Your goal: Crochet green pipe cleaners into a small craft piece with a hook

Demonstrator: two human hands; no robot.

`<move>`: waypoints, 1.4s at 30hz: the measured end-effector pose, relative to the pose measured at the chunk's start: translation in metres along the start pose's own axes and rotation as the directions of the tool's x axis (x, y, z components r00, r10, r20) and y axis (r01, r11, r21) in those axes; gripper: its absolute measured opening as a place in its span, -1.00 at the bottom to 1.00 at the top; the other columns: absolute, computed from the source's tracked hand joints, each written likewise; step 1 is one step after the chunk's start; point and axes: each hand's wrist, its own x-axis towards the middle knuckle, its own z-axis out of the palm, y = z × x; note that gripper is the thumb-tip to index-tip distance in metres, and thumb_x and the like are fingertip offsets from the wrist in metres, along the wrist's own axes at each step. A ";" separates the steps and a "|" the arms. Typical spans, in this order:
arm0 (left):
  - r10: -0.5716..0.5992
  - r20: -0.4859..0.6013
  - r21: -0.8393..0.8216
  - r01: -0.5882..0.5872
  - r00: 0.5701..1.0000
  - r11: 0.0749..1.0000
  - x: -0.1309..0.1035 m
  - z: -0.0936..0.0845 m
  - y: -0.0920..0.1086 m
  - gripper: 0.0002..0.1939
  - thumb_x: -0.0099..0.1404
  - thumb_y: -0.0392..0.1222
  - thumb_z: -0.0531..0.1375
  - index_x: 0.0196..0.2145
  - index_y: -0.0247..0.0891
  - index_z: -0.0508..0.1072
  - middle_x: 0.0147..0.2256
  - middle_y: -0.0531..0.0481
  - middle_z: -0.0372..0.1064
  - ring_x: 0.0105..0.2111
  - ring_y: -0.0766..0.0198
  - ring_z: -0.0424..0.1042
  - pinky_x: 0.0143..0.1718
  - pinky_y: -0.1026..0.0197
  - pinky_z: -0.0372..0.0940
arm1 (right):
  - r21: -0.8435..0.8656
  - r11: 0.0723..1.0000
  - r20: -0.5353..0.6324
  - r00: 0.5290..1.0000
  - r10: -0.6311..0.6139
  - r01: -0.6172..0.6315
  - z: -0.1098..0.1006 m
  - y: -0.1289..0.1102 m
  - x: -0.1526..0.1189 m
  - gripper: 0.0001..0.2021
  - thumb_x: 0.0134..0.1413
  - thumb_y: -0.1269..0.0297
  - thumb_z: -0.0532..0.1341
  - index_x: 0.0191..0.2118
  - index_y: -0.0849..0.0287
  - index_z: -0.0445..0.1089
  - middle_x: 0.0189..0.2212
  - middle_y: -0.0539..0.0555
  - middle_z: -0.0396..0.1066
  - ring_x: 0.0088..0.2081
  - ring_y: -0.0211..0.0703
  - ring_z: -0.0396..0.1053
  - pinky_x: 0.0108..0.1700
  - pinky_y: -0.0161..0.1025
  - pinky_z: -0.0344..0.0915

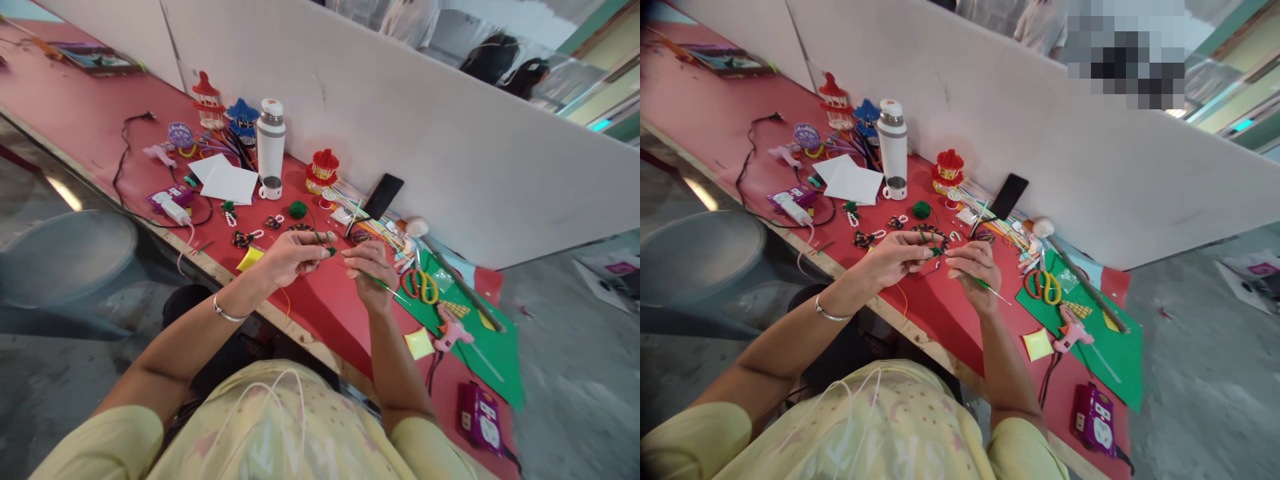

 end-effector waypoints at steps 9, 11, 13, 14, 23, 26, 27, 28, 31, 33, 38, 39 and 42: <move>-0.024 0.033 0.022 0.024 0.999 0.999 -0.001 -0.001 0.003 -0.60 -0.04 -0.26 0.54 -0.18 -0.35 0.72 -0.58 0.06 0.40 -0.66 0.49 0.24 -0.63 0.38 0.06 | -0.039 0.999 0.018 1.000 0.019 -0.018 -0.007 -0.005 -0.004 -0.85 0.25 0.04 0.39 -0.14 -0.11 0.66 -0.17 0.02 0.72 -0.11 -0.01 0.56 -0.01 0.08 0.50; -0.031 0.038 0.032 0.030 0.999 0.999 -0.001 -0.002 0.003 -0.61 -0.04 -0.26 0.53 -0.18 -0.35 0.73 -0.59 0.07 0.38 -0.67 0.49 0.23 -0.64 0.37 0.05 | -0.041 0.999 0.020 1.000 0.017 -0.016 -0.007 -0.007 -0.003 -0.86 0.25 0.06 0.40 -0.14 -0.11 0.66 -0.17 0.02 0.72 -0.10 -0.01 0.56 -0.03 0.07 0.51; -0.039 0.033 0.043 0.037 0.999 0.998 -0.001 -0.003 0.005 -0.62 -0.05 -0.28 0.52 -0.21 -0.35 0.72 -0.60 0.07 0.37 -0.68 0.48 0.22 -0.65 0.36 0.03 | -0.042 0.999 0.036 0.999 0.002 -0.001 -0.008 -0.009 -0.001 -0.87 0.25 0.09 0.40 -0.13 -0.11 0.66 -0.17 0.02 0.72 -0.11 -0.01 0.55 -0.04 0.06 0.52; -0.042 0.031 0.048 0.040 0.999 0.998 -0.001 -0.003 0.006 -0.62 -0.07 -0.29 0.51 -0.22 -0.36 0.72 -0.61 0.07 0.37 -0.68 0.47 0.23 -0.66 0.36 0.03 | -0.042 0.999 0.044 0.999 -0.008 0.010 -0.008 -0.011 0.000 -0.88 0.26 0.11 0.40 -0.12 -0.12 0.66 -0.16 0.02 0.72 -0.11 -0.02 0.55 -0.05 0.05 0.52; -0.054 0.058 0.021 0.053 0.997 0.998 0.003 -0.002 0.008 -0.62 -0.03 -0.26 0.53 -0.19 -0.34 0.71 -0.57 0.07 0.42 -0.67 0.47 0.30 -0.66 0.38 0.12 | -0.029 0.999 0.013 0.999 -0.043 0.043 -0.008 -0.018 0.006 -0.82 0.25 0.22 0.41 -0.04 -0.15 0.64 -0.13 -0.01 0.72 -0.12 -0.02 0.55 -0.05 0.04 0.50; -0.050 0.044 0.041 0.048 0.998 0.998 0.005 -0.002 0.005 -0.60 -0.01 -0.21 0.55 -0.17 -0.33 0.71 -0.53 0.02 0.49 -0.66 0.45 0.34 -0.66 0.38 0.13 | -0.028 0.999 0.018 0.999 -0.038 0.038 -0.009 -0.017 0.007 -0.84 0.26 0.19 0.40 -0.06 -0.14 0.64 -0.13 0.00 0.72 -0.13 -0.03 0.56 -0.04 0.05 0.50; -0.048 0.039 0.049 0.046 0.998 0.998 0.005 -0.001 0.004 -0.59 -0.01 -0.20 0.56 -0.17 -0.33 0.71 -0.51 0.00 0.51 -0.66 0.45 0.34 -0.67 0.38 0.13 | -0.027 0.999 0.023 0.999 -0.042 0.043 -0.010 -0.016 0.007 -0.84 0.27 0.19 0.40 -0.06 -0.14 0.64 -0.14 0.00 0.72 -0.13 -0.03 0.56 -0.04 0.05 0.50; -0.045 0.031 0.054 0.043 0.999 0.998 0.005 -0.001 0.004 -0.59 -0.01 -0.19 0.57 -0.17 -0.33 0.71 -0.49 -0.01 0.53 -0.66 0.45 0.35 -0.67 0.38 0.12 | -0.025 0.998 0.028 0.998 -0.049 0.050 -0.010 -0.016 0.008 -0.84 0.27 0.18 0.40 -0.06 -0.13 0.64 -0.14 0.00 0.72 -0.14 -0.04 0.56 -0.04 0.05 0.50; -0.030 0.006 0.060 0.029 1.000 0.998 0.003 0.002 0.004 -0.57 -0.06 -0.20 0.59 -0.19 -0.35 0.70 -0.49 -0.02 0.54 -0.67 0.46 0.33 -0.68 0.39 0.07 | -0.034 0.998 0.042 0.997 -0.057 0.059 -0.013 -0.016 0.008 -0.83 0.27 0.20 0.40 -0.04 -0.13 0.63 -0.13 0.00 0.72 -0.14 -0.04 0.55 -0.04 0.05 0.50; -0.021 0.002 0.072 0.020 1.000 0.997 0.002 0.004 0.005 -0.56 -0.06 -0.22 0.58 -0.19 -0.38 0.70 -0.54 0.01 0.51 -0.68 0.46 0.33 -0.68 0.39 0.06 | -0.062 0.996 0.057 0.997 -0.056 0.060 -0.014 -0.018 0.007 -0.82 0.26 0.22 0.41 -0.04 -0.14 0.63 -0.13 0.00 0.72 -0.12 -0.03 0.54 -0.06 0.03 0.50; -0.019 0.024 0.068 0.018 1.000 0.998 0.001 0.007 0.006 -0.56 -0.03 -0.28 0.52 -0.14 -0.38 0.69 -0.55 0.04 0.50 -0.66 0.47 0.33 -0.64 0.38 0.14 | -0.179 0.981 0.067 0.996 -0.060 0.071 -0.012 -0.026 0.004 -0.69 0.18 0.35 0.46 -0.01 -0.19 0.63 -0.11 -0.04 0.71 -0.09 -0.04 0.53 -0.06 -0.02 0.51; -0.024 0.024 0.060 0.022 0.999 0.998 0.001 0.007 0.006 -0.56 -0.03 -0.29 0.51 -0.14 -0.38 0.68 -0.55 0.05 0.50 -0.65 0.47 0.33 -0.63 0.37 0.15 | -0.195 0.978 0.061 0.996 -0.064 0.074 -0.011 -0.028 0.004 -0.65 0.16 0.38 0.46 0.00 -0.20 0.62 -0.11 -0.05 0.71 -0.09 -0.04 0.53 -0.06 -0.03 0.51; -0.042 0.014 0.046 0.041 0.999 0.998 0.000 0.009 0.006 -0.57 -0.05 -0.29 0.49 -0.16 -0.37 0.68 -0.56 0.05 0.49 -0.64 0.45 0.33 -0.62 0.36 0.15 | -0.214 0.973 0.047 0.996 -0.079 0.087 -0.010 -0.031 0.003 -0.58 0.13 0.43 0.48 0.03 -0.24 0.61 -0.10 -0.08 0.71 -0.10 -0.04 0.54 -0.05 -0.04 0.50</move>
